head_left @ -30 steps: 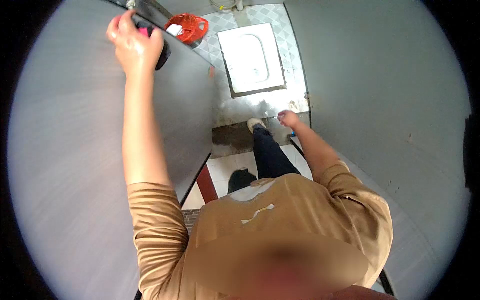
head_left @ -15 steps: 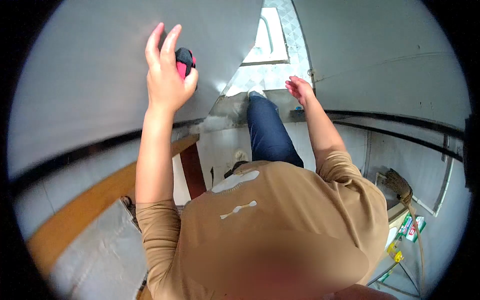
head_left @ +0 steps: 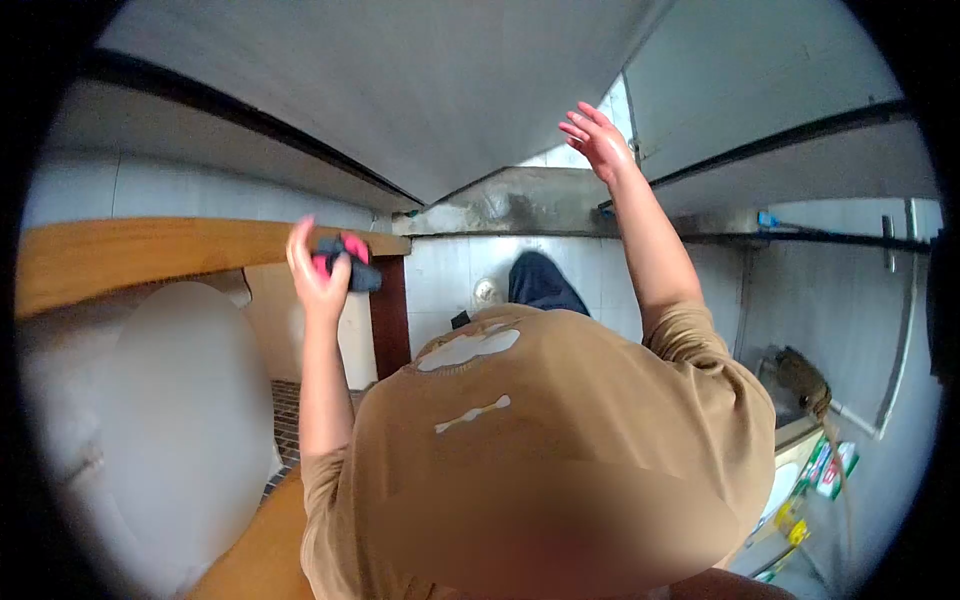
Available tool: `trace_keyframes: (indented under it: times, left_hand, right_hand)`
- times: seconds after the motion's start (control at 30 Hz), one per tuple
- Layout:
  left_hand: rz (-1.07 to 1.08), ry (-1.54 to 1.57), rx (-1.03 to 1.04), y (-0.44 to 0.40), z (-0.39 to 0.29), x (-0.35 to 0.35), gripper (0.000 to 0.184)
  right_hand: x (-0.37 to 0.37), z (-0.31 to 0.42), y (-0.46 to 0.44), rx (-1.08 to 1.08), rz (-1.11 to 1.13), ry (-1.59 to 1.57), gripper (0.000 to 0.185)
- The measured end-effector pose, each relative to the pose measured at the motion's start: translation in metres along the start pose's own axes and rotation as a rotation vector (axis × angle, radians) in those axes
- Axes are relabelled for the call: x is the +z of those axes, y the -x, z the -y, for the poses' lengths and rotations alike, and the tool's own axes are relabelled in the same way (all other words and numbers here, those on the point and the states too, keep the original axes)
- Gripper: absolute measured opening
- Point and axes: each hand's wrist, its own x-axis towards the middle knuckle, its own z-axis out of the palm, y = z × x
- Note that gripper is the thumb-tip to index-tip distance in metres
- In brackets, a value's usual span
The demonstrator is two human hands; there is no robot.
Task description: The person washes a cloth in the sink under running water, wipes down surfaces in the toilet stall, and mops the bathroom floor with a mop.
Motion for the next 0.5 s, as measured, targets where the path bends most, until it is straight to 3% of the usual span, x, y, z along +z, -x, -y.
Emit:
trace_keyframes:
  times: [0.03,0.07,0.1,0.23,0.33,0.47,0.5]
  left_hand:
    - [0.024,0.076,-0.257,0.037,0.014,-0.005,0.052]
    - [0.028,0.549,-0.631,0.071,0.013,-0.008,0.041]
    - [-0.084,0.454,-0.709,0.107,0.024,-0.006,0.034]
    - [-0.393,0.794,-1.147,0.203,0.004,-0.004,0.028]
    - [-0.480,0.850,-1.213,0.222,-0.025,0.004,0.028]
    - [-0.504,0.936,-1.122,0.208,-0.060,0.017,0.030]
    - [-0.482,0.924,-1.119,0.209,-0.064,0.021,0.030]
  right_hand:
    - [0.002,0.003,-0.002,0.001,-0.020,-0.002,0.061]
    - [0.001,0.006,-0.001,0.004,-0.037,-0.006,0.062]
    - [0.000,0.006,-0.003,0.014,-0.058,-0.012,0.062]
    - [-0.017,0.001,0.005,0.021,-0.146,-0.052,0.068]
    - [-0.032,0.000,0.019,-0.079,-0.150,-0.058,0.059]
    - [-0.047,0.013,0.027,0.058,-0.059,-0.213,0.025]
    - [-0.043,0.013,0.035,0.049,-0.069,-0.245,0.024]
